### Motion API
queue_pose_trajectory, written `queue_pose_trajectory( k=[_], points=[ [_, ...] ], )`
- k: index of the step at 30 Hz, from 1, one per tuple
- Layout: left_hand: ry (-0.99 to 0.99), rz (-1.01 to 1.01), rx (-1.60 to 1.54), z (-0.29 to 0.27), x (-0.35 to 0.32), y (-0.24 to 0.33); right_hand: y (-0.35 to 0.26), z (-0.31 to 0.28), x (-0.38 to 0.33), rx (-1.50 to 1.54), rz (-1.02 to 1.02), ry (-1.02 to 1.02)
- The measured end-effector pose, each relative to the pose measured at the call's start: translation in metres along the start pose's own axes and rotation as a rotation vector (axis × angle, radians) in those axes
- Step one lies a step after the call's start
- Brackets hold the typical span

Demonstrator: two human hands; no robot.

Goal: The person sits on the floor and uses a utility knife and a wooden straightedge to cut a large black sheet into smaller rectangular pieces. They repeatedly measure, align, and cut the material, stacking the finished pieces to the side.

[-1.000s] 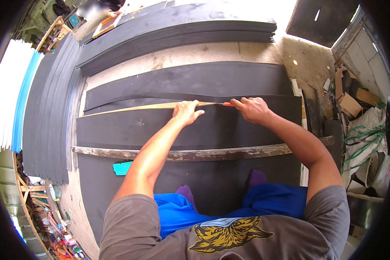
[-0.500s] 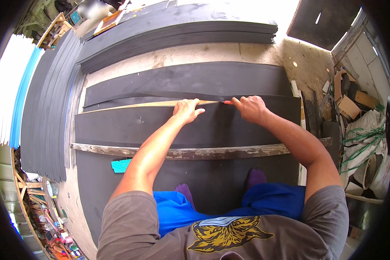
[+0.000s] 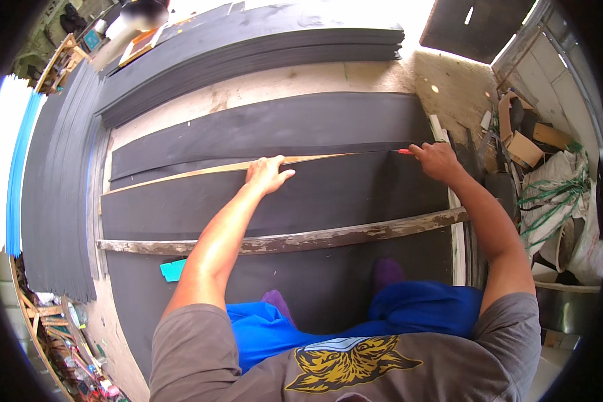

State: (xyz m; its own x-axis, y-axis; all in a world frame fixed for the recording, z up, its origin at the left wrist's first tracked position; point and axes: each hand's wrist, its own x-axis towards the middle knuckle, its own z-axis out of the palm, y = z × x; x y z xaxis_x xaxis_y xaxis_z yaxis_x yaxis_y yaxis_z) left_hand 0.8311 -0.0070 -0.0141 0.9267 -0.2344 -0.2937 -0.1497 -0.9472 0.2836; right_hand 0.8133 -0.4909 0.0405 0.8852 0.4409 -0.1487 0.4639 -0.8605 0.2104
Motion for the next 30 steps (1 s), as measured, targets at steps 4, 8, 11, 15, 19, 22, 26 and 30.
queue_pose_trajectory(
  k=[4,8,11,15,19,22,26,30],
  points=[
    [0.024,-0.036,0.016,0.019,0.011,0.006,0.012,-0.015,-0.016,0.139,0.04,0.072],
    [-0.048,0.079,-0.026,0.031,0.042,0.06,-0.002,0.001,-0.008,0.253,0.008,0.184],
    [0.045,0.102,-0.069,0.047,0.051,0.112,-0.033,0.002,0.006,0.278,-0.034,0.148],
    [0.19,0.155,-0.077,0.059,0.043,0.119,-0.052,0.001,0.014,0.268,-0.041,0.129],
    [0.276,0.198,-0.129,0.055,0.032,0.123,-0.049,-0.002,0.013,0.271,-0.038,0.133],
    [0.303,0.206,-0.128,0.052,0.028,0.124,-0.045,-0.003,0.015,0.225,-0.04,0.119],
    [0.336,0.223,-0.13,0.053,0.027,0.123,-0.043,-0.012,0.018,0.194,-0.046,0.103],
    [0.303,0.195,-0.15,0.05,0.023,0.124,-0.041,-0.017,0.019,0.152,-0.055,0.058]
  ],
)
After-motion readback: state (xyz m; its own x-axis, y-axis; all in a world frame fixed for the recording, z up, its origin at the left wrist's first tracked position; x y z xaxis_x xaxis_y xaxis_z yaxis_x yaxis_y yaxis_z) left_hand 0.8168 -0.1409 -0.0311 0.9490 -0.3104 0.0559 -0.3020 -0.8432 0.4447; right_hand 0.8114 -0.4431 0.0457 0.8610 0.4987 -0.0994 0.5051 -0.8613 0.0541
